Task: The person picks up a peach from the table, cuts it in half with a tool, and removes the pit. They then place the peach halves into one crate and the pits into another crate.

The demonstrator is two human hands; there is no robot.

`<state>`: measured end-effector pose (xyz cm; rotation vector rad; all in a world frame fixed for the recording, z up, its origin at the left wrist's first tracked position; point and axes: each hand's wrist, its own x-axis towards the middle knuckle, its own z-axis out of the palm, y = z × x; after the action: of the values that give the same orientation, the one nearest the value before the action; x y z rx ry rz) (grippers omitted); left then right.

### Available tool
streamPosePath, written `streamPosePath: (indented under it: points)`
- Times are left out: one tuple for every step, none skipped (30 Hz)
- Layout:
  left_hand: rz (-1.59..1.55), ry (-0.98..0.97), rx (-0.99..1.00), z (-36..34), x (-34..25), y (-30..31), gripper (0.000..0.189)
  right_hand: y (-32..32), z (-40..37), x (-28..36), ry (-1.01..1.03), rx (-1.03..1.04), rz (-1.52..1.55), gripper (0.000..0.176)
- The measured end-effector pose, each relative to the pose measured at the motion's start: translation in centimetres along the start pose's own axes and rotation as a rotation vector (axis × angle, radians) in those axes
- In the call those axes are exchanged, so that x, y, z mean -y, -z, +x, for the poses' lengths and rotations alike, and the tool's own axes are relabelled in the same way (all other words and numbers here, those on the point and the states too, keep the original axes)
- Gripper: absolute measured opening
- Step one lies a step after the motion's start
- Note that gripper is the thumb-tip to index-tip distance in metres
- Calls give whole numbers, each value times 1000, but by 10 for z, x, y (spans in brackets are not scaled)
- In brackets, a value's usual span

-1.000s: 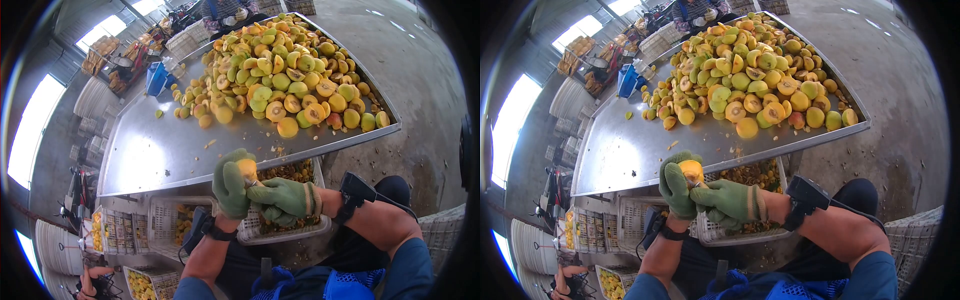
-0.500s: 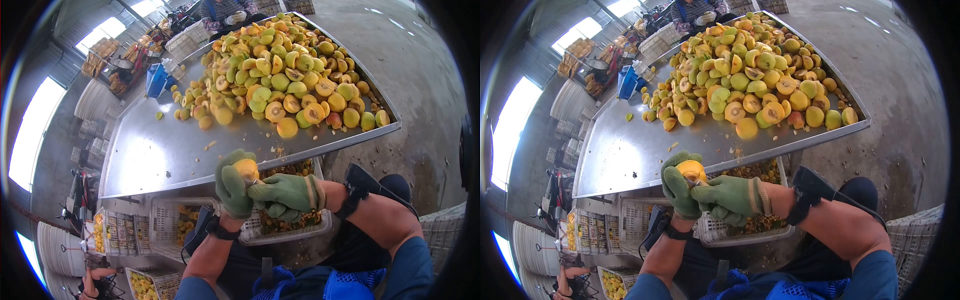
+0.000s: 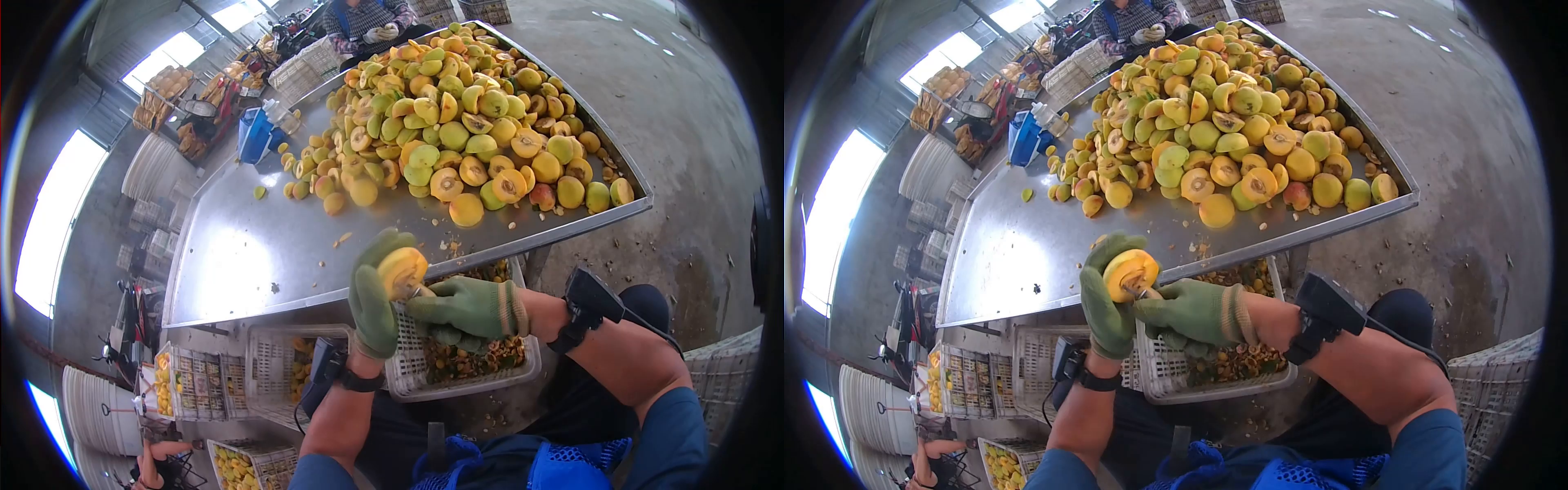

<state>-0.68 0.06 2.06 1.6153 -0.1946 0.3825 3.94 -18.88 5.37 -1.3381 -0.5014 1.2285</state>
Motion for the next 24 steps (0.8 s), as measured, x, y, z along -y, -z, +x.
streamPosePath:
  points:
    - [24,72,47,4,-1,3,66,-1,1,-1,21,-40,-87,47]
    - [57,109,59,5,-3,3,67,-2,2,-2,11,-54,-82,48]
    - [90,145,68,6,-6,2,68,-4,3,-4,1,-67,-80,49]
    - [122,179,77,6,-9,2,69,-5,4,-5,-8,-79,-79,50]
    - [73,161,36,4,-6,1,69,-5,4,-7,-53,5,53,48]
    - [24,141,-3,0,-1,-2,70,-3,4,-9,-95,90,185,46]
    - [-23,123,-43,-3,2,-4,70,-2,4,-11,-138,176,318,44]
    - [-63,126,-65,-4,4,-5,70,-1,5,-12,-143,231,386,42]
    - [-104,131,-88,-5,6,-6,70,0,6,-14,-150,285,455,40]
    - [-146,136,-110,-6,7,-7,70,1,7,-16,-157,339,523,39]
    - [-119,117,-113,-7,8,-7,71,3,9,-19,-150,369,540,38]
    - [-91,98,-115,-8,9,-6,71,5,11,-22,-143,399,556,38]
    - [-63,78,-117,-8,9,-6,72,6,13,-22,-136,429,572,38]
    - [-122,88,-145,-7,9,-7,72,7,12,-20,-125,413,578,37]
    - [-181,99,-172,-6,8,-8,72,9,8,-14,-115,397,585,37]
    - [-240,109,-201,-5,8,-10,72,10,5,-10,-105,382,590,36]
    - [-294,132,-259,-2,9,-10,72,10,1,-8,-79,391,563,37]
    - [-348,150,-315,4,10,-10,72,14,-4,-6,-49,401,532,37]
    - [-402,162,-372,9,9,-9,72,17,-7,-3,-19,413,495,38]
    - [-401,218,-345,12,5,-3,72,16,-10,-4,-40,378,329,39]
    - [-402,275,-326,12,0,5,71,14,-9,-5,-86,363,186,41]
    - [-404,330,-307,13,-4,11,71,12,-8,-6,-129,345,40,42]
    - [-422,348,-328,14,-6,14,71,10,-7,-7,-166,322,-106,44]
    - [-438,368,-347,15,-5,16,72,11,-6,-16,-110,288,-252,44]
